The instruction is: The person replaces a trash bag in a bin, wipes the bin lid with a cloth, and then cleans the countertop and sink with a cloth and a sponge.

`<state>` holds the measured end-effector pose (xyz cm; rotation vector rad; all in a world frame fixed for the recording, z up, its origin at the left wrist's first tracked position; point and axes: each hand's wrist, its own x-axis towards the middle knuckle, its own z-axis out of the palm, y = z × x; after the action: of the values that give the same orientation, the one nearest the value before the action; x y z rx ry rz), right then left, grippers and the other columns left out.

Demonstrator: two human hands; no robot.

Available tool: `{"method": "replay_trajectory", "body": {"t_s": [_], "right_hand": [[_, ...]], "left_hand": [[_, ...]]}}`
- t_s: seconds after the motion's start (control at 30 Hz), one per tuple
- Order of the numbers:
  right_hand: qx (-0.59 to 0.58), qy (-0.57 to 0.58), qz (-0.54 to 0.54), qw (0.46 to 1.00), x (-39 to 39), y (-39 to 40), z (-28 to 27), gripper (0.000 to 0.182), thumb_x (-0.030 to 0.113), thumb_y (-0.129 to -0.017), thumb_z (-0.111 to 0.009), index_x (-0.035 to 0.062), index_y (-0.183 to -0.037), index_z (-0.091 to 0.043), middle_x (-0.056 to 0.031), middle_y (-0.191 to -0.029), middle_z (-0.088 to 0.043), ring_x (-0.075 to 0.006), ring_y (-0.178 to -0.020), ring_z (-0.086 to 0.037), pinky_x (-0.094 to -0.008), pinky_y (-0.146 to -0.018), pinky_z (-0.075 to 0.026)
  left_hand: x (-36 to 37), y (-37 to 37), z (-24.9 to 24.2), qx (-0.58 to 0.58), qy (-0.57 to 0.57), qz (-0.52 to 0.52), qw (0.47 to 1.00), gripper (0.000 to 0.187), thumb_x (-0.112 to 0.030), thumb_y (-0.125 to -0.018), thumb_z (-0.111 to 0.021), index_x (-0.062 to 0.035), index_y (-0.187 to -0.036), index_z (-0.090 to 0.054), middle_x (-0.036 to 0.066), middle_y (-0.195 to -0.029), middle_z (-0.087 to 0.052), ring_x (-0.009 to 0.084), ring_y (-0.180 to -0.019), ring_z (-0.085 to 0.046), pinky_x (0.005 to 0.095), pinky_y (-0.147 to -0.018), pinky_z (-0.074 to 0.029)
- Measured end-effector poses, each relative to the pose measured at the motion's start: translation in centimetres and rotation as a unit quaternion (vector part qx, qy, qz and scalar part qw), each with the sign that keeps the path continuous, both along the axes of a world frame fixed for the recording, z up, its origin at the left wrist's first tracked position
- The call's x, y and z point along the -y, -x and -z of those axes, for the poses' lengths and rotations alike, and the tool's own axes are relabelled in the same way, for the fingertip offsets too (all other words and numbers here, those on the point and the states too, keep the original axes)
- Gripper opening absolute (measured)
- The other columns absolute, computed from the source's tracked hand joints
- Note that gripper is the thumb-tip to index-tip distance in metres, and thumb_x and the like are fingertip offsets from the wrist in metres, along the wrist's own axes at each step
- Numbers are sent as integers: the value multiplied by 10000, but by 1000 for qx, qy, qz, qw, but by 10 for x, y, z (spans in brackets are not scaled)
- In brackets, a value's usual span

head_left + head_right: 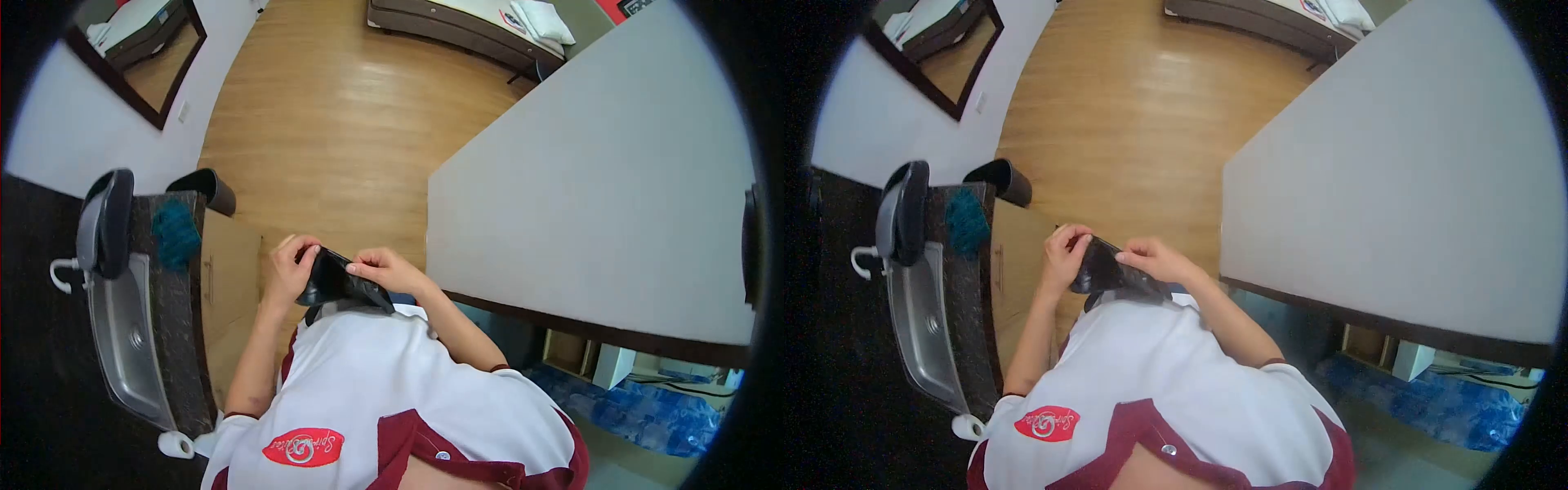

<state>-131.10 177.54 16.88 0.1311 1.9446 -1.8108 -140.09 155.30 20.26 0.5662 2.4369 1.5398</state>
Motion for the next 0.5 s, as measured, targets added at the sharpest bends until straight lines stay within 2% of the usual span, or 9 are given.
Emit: {"method": "replay_trajectory", "body": {"t_s": [0.1,0.2,0.27,0.3,0.4,0.43,0.5], "right_hand": [[0,50,1,999,-16,60,-4,245,307,-963,-674,82,-868,-655,62,-690,-551,-52,-607,-452,-252,-543,-384],[20,79,-6,997,-36,107,7,257,302,-964,-672,74,-848,-652,73,-714,-567,-37,-652,-471,-237,-559,-385],[16,88,-14,996,-56,150,10,274,311,-964,-672,71,-835,-652,77,-727,-566,-29,-681,-475,-234,-573,-387],[50,36,16,998,-64,171,20,290,320,-966,-670,77,-810,-651,84,-740,-564,-24,-689,-472,-229,-579,-385],[24,93,88,992,-85,235,30,300,327,-973,-659,89,-792,-636,91,-735,-556,-28,-654,-463,-226,-563,-375],[24,143,76,986,-92,257,31,264,287,-972,-666,94,-794,-635,88,-742,-574,-31,-634,-482,-222,-545,-373],[50,153,31,986,-108,298,18,233,255,-960,-682,99,-795,-632,81,-731,-579,-31,-636,-497,-219,-548,-377]], "left_hand": [[-11,70,2,-75,33,27,996,92,-57,-897,-640,0,-951,-689,160,-893,-678,315,-841,-671,364,-744,-521],[-23,132,8,-88,41,42,994,93,-57,-901,-631,-5,-952,-689,164,-911,-683,339,-858,-669,382,-765,-522],[-34,169,19,-131,48,8,990,98,-67,-906,-634,-14,-967,-688,162,-905,-679,332,-841,-667,372,-733,-519],[-42,184,18,-139,57,-12,989,99,-72,-911,-633,-16,-972,-689,161,-900,-678,330,-833,-666,369,-720,-517],[-70,221,13,-136,56,-98,984,111,-112,-908,-667,-20,-965,-692,147,-856,-664,298,-781,-655,352,-666,-502],[-75,232,10,-134,51,-130,981,123,-130,-904,-684,-21,-959,-694,140,-837,-658,283,-759,-651,344,-646,-495],[-81,252,-5,-79,69,-113,988,164,-170,-879,-727,-23,-945,-697,122,-809,-645,248,-725,-632,326,-625,-482]]}}
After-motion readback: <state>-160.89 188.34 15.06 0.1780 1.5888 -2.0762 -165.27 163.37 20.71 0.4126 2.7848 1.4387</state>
